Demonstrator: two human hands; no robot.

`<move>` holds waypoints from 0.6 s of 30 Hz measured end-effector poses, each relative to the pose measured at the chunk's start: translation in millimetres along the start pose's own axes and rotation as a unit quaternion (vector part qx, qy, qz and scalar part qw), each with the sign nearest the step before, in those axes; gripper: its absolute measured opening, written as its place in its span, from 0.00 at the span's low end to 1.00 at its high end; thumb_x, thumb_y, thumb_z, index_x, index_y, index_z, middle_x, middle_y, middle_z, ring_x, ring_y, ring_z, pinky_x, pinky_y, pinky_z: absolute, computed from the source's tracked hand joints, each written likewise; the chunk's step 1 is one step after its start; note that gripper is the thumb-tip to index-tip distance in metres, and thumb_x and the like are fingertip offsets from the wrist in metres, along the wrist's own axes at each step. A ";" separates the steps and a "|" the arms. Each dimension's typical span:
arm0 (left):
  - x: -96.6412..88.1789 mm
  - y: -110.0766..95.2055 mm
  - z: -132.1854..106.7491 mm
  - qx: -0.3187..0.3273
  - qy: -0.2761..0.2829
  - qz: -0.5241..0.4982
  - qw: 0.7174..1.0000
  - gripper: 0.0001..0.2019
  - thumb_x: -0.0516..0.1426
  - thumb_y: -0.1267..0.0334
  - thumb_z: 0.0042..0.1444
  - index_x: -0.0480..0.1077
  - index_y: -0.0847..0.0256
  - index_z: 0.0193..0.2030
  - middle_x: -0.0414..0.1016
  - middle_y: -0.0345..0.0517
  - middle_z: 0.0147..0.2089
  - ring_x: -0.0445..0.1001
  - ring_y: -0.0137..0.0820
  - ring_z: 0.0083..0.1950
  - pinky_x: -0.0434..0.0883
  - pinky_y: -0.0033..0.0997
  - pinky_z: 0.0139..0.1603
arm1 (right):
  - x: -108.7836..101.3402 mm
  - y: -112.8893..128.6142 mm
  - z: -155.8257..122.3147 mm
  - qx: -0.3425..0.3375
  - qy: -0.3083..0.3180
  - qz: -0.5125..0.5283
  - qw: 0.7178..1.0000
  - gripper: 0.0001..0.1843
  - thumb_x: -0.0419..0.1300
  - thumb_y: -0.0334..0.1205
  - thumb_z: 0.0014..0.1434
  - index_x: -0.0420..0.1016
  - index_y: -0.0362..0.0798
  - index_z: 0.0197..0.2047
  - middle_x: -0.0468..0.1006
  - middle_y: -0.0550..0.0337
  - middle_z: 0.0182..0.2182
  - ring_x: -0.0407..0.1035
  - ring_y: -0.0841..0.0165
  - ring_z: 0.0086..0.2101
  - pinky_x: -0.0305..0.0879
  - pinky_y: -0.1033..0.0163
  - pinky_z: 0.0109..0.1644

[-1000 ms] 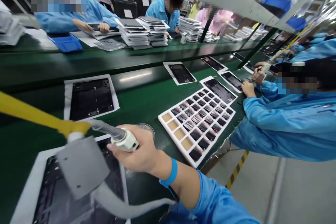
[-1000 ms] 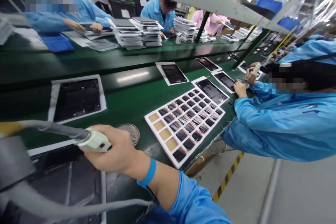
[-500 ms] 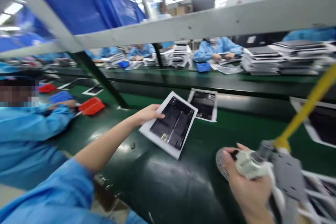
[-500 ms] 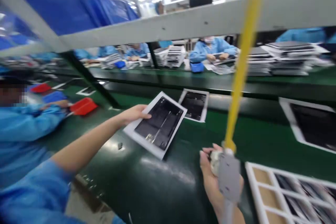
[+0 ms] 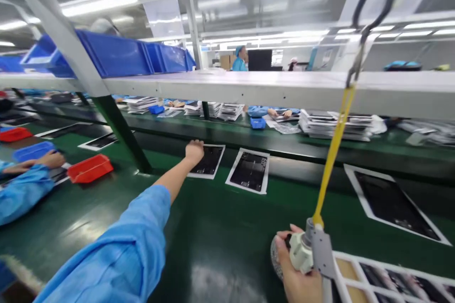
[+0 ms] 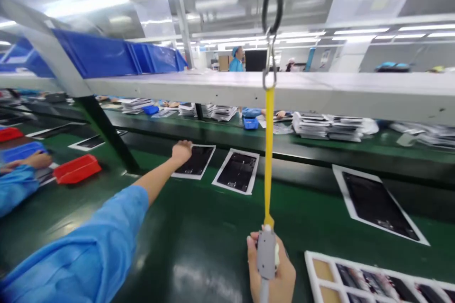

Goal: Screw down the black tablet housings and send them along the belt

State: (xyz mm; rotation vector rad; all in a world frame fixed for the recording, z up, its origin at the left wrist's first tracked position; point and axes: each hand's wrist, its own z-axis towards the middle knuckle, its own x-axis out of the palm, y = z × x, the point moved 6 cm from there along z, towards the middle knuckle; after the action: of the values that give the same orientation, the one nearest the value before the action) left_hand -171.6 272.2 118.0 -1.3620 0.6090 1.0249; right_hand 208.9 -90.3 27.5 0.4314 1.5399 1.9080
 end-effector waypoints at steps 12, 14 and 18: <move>130.9 -49.7 -34.7 -0.072 0.194 -0.040 0.978 0.16 0.74 0.58 0.66 0.82 0.68 0.51 0.86 0.51 0.40 0.87 0.40 0.39 0.83 0.37 0.43 | 12.5 -0.3 7.0 -0.023 -0.002 0.058 0.998 0.33 0.73 0.70 0.62 0.88 0.47 0.51 0.88 0.53 0.35 0.82 0.60 0.31 0.78 0.62 0.35; 124.7 -52.6 -38.9 -0.070 0.188 -0.075 0.977 0.16 0.70 0.55 0.73 0.80 0.65 0.58 0.86 0.52 0.52 0.86 0.39 0.48 0.86 0.43 0.52 | 14.0 -0.1 7.9 -0.027 0.011 0.055 0.998 0.31 0.72 0.67 0.64 0.88 0.47 0.51 0.86 0.54 0.33 0.80 0.61 0.30 0.77 0.62 0.33; 104.6 -65.3 -61.5 -0.027 0.134 -0.211 0.968 0.23 0.67 0.51 0.76 0.77 0.64 0.68 0.79 0.57 0.68 0.82 0.49 0.64 0.84 0.53 0.63 | 16.2 0.5 8.1 -0.039 0.019 0.056 0.998 0.27 0.70 0.63 0.65 0.88 0.47 0.51 0.84 0.57 0.31 0.77 0.63 0.28 0.76 0.62 0.33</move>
State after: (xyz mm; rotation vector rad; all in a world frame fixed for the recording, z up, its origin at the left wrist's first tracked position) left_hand -54.5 243.9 51.1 -1.6074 0.4617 0.5215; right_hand 201.7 -73.7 27.8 0.4568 1.4887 2.0649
